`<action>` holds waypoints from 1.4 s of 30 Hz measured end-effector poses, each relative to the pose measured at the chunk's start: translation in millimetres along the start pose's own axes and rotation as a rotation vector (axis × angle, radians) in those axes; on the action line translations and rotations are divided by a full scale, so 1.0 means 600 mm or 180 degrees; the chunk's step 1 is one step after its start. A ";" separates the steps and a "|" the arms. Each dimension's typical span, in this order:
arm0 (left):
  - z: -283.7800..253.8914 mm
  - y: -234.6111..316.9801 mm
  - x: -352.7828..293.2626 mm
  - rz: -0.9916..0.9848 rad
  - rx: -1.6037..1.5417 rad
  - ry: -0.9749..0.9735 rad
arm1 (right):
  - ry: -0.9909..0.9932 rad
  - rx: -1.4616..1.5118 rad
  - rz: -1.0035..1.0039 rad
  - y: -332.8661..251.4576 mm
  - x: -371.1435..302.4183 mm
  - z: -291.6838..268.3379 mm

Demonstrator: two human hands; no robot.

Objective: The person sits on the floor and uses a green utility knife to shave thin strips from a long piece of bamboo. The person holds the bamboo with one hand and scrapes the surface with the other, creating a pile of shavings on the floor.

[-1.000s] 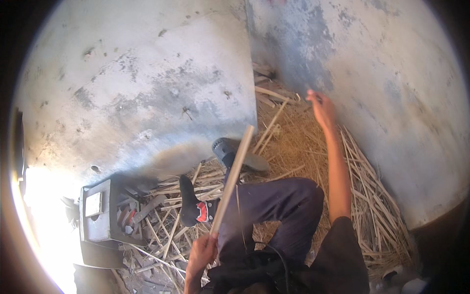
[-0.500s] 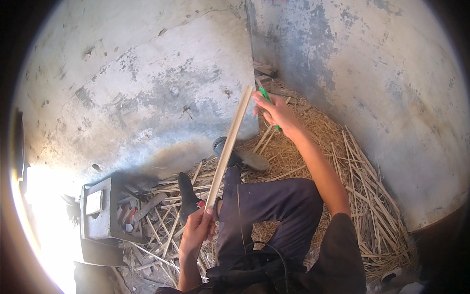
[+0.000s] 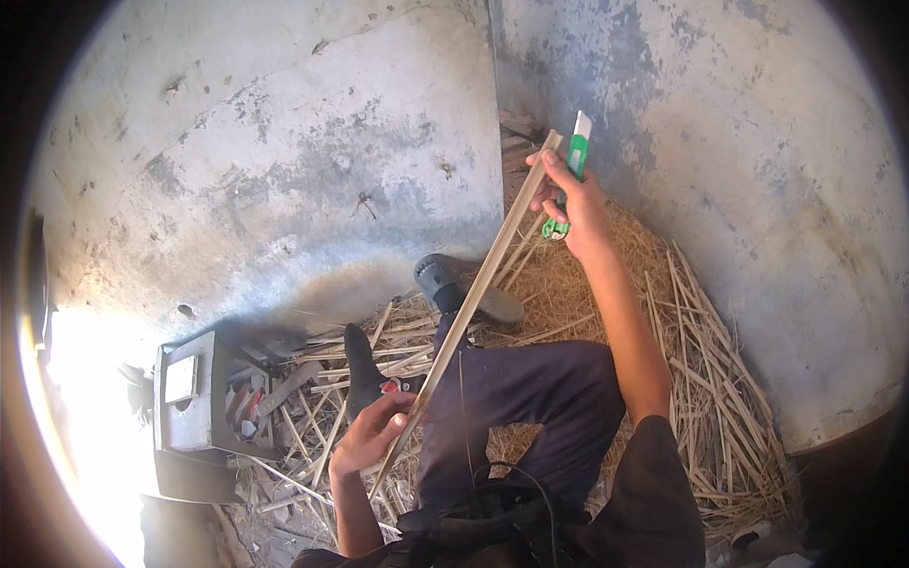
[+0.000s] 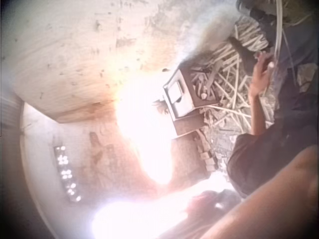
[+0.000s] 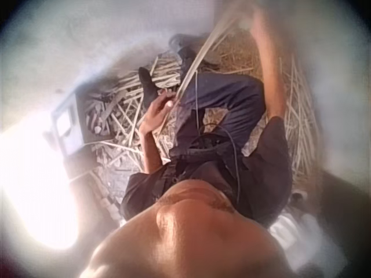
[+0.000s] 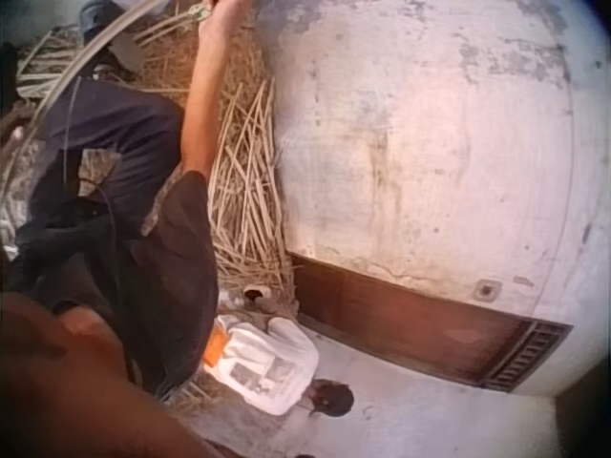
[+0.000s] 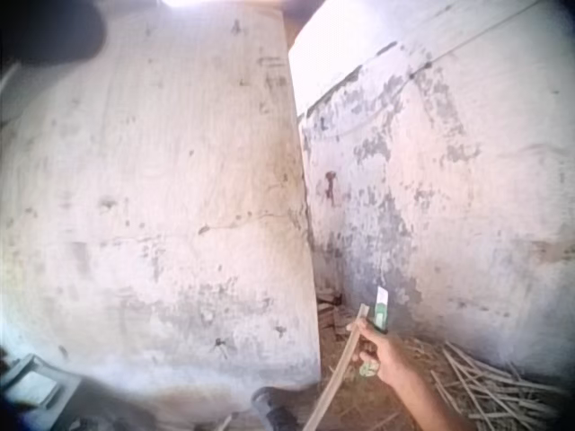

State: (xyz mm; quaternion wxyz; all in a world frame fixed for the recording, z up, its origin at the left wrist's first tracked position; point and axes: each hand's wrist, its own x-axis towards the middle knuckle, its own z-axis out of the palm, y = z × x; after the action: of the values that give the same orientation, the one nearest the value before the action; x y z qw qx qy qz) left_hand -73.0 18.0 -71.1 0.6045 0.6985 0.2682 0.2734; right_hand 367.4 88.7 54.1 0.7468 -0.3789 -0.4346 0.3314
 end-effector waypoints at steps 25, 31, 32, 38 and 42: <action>0.062 0.142 0.068 0.0102 -0.0083 0.0779 | -0.1479 -0.2455 -0.2221 0.041 -0.143 0.088; 0.076 0.155 0.074 0.0356 0.0073 0.0944 | -0.1744 -0.2602 -0.2734 0.032 -0.162 0.114; 0.076 0.161 0.073 0.0317 0.0043 0.0893 | -0.1738 -0.2632 -0.2763 0.034 -0.163 0.114; 0.080 0.176 0.070 0.0377 0.0032 0.0786 | -0.1761 -0.2635 -0.2774 0.034 -0.165 0.118; 0.088 0.170 0.075 0.0495 0.0139 0.0825 | -0.1778 -0.2689 -0.2802 0.027 -0.165 0.121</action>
State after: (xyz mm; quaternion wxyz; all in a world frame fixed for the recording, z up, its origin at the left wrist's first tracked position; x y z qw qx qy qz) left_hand 0.6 0.5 26.5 0.5265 0.6889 0.2950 0.4014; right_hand 259.3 35.2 25.1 0.4594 -0.3261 -0.8179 -0.1170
